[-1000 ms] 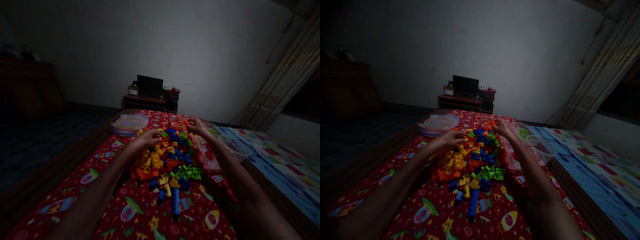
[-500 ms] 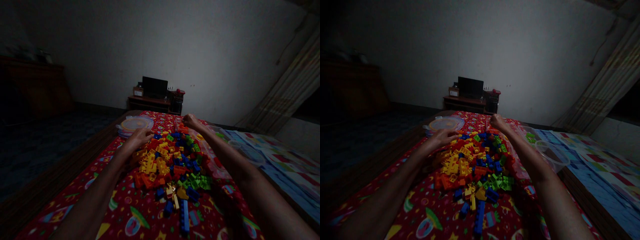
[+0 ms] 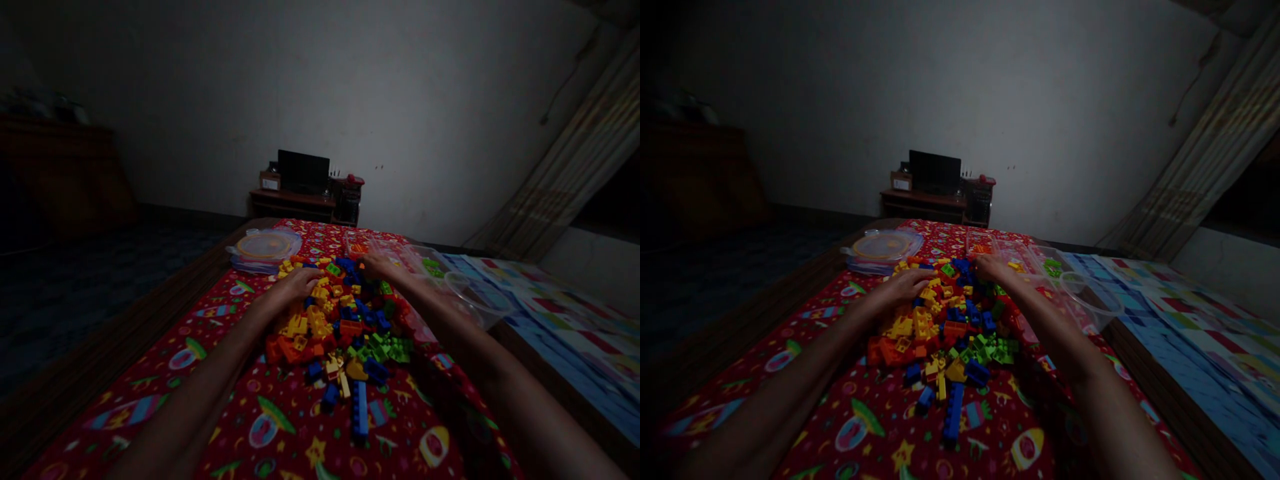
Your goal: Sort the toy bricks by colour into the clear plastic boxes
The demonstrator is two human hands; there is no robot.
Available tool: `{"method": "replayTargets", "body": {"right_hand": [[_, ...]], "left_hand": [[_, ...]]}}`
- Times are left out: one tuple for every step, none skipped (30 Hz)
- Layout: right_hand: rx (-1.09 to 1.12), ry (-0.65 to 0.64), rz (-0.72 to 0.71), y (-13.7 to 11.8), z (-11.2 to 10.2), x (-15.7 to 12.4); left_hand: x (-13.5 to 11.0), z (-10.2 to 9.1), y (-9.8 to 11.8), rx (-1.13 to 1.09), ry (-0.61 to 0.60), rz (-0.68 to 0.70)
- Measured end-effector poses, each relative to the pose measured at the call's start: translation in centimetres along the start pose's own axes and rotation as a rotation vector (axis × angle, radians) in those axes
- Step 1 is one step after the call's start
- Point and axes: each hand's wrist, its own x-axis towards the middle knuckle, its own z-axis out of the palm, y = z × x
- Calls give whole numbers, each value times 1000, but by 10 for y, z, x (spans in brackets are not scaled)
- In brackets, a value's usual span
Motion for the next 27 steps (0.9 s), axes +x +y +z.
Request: {"method": "replayTargets", "body": {"right_hand": [[10, 6, 18, 0, 1, -2], [25, 23, 42, 0, 1, -4], [46, 48, 70, 0, 1, -6], [74, 76, 100, 0, 1, -9], [110, 108, 127, 1, 0, -12], [155, 143, 154, 1, -1, -15], [205, 178, 175, 2, -2, -19], [261, 217, 183, 2, -4, -24], [324, 259, 168, 2, -5, -30], [388, 298, 130, 1, -7, -36], [449, 326, 79, -1, -9, -43], [502, 338, 26, -4, -10, -50], [540, 336, -16, -8, -11, -58], [558, 322, -33, -12, -11, -64], [561, 304, -28, -17, -11, -71], [556, 285, -6, -21, -10, -76], [551, 265, 18, -25, -9, -80], [552, 249, 37, -29, -7, -83], [560, 240, 45, -32, -6, -85], [572, 239, 41, -34, -5, -87], [583, 246, 30, -36, -5, -89], [589, 258, 18, -38, -6, -90], [588, 272, 9, -39, -7, -92], [580, 280, 0, -40, -10, -95], [568, 277, -18, -42, -12, -97], [555, 266, -51, -44, -15, -101], [540, 251, -101, -47, -18, -104]], "left_hand": [[1, 3, 0, -11, -3, 15], [2, 6, -2, -23, 6, 26], [3, 7, -3, -35, 20, 42], [3, 9, -5, -44, 37, 59], [4, 9, -6, -48, 57, 73], [4, 10, -7, -47, 80, 81], [4, 11, -8, -40, 113, 88], [5, 13, -9, -32, 153, 100], [5, 14, -9, -23, 191, 116], [6, 16, -10, -16, 218, 138], [8, 18, -10, -14, 227, 162], [9, 19, -10, -19, 214, 180], [10, 20, -10, -31, 181, 189], [11, 21, -10, -46, 138, 189], [11, 22, -10, -61, 99, 182], [11, 22, -9, -73, 70, 175], [11, 21, -8, -78, 54, 169], [11, 21, -7, -76, 51, 164], [10, 19, -5, -69, 54, 159], [10, 18, -4, -59, 58, 151], [10, 17, -2, -50, 60, 141], [9, 16, 0, -41, 60, 128], [9, 15, 2, -33, 60, 112], [9, 15, 4, -25, 59, 98], [9, 15, 5, -19, 57, 87], [9, 15, 7, -16, 54, 80], [9, 15, 8, -17, 48, 76]]}}
